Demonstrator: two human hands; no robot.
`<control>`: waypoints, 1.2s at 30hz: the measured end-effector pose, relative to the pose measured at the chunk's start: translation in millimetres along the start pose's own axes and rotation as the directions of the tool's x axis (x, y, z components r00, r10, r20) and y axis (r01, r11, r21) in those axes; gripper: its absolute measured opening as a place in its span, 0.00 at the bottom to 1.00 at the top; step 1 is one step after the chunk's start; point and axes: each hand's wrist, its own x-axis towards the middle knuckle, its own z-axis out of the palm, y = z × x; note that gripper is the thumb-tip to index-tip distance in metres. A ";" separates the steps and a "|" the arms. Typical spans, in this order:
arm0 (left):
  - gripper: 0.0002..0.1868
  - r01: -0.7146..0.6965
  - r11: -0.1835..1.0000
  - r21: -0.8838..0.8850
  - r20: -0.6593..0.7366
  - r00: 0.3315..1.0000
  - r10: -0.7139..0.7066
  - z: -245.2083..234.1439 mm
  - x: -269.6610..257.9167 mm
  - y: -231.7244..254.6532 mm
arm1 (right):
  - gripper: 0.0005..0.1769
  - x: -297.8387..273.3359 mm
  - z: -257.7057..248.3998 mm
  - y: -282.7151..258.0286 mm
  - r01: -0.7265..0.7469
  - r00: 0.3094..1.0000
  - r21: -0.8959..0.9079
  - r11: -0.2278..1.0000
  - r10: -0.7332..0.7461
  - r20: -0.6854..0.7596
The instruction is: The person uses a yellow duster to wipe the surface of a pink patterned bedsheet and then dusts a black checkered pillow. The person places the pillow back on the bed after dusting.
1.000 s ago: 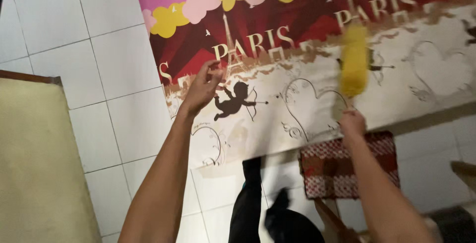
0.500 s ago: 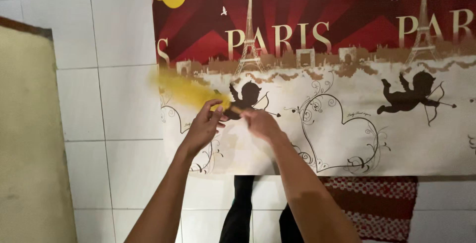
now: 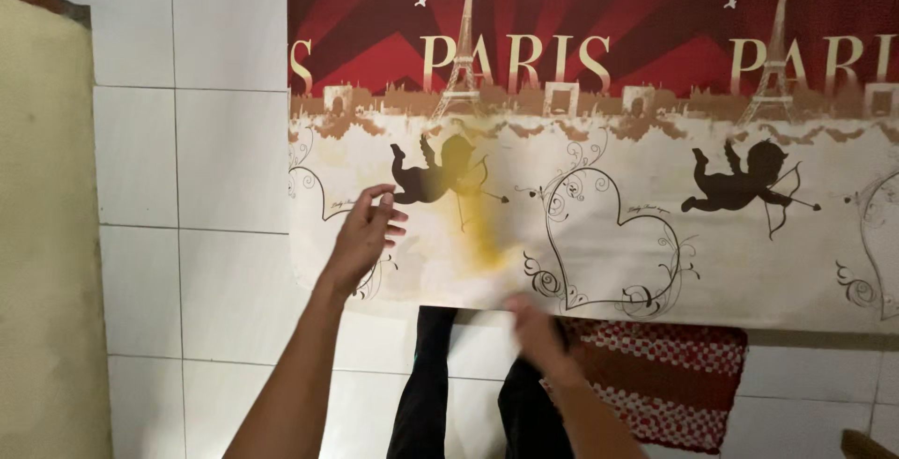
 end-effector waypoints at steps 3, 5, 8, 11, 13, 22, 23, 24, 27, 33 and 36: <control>0.25 0.047 0.998 0.039 0.006 0.999 -0.047 10.6 -12.6 -2.4 | 0.17 -18.8 18.2 -28.0 -0.084 0.725 -0.332 0.940 0.286 0.627; 0.25 0.065 0.995 0.074 0.008 0.998 -0.066 13.2 -17.2 -1.7 | 0.17 -5.4 -6.2 -15.0 -0.067 0.804 -0.347 0.936 0.256 0.536; 0.25 0.042 0.996 0.080 0.008 0.999 -0.043 6.0 -14.3 2.4 | 0.20 41.7 -47.0 20.1 -0.327 0.940 -0.192 0.925 0.339 0.032; 0.25 0.013 0.997 0.072 0.009 1.000 -0.014 2.2 -5.9 2.7 | 0.16 81.7 -80.7 47.2 -0.675 0.652 0.167 0.719 0.687 -0.321; 0.26 -0.004 0.998 0.067 -0.017 1.000 0.005 4.0 0.9 1.9 | 0.11 91.8 -77.5 39.9 -0.608 0.711 0.179 0.773 0.631 -0.310; 0.26 -0.051 0.997 0.050 -0.002 0.999 0.051 11.7 32.8 22.0 | 0.15 155.9 27.0 -102.8 0.174 0.807 -0.433 0.884 0.123 0.577; 0.26 -0.057 0.997 0.052 0.004 0.998 0.056 10.9 37.6 24.3 | 0.16 176.1 32.5 -101.9 0.208 0.824 -0.441 0.873 0.086 0.560; 0.26 -0.062 0.996 0.057 0.004 0.998 0.062 7.5 41.9 26.3 | 0.17 201.7 37.1 -94.4 0.110 0.910 -0.346 0.932 0.046 0.412; 0.26 -0.084 0.992 0.090 0.018 0.996 0.083 -1.7 54.1 31.0 | 0.25 251.5 24.5 -33.1 -0.453 0.887 0.087 0.887 0.439 0.143; 0.26 -0.074 0.991 0.110 0.126 0.990 0.060 -4.8 76.1 40.2 | 0.17 137.2 -102.7 108.1 -0.791 0.423 0.261 0.553 0.803 -0.420; 0.26 -0.111 0.980 0.163 0.172 0.982 0.083 17.3 88.2 46.1 | 0.17 77.8 -155.5 122.9 -0.891 0.066 0.400 0.215 0.933 -0.354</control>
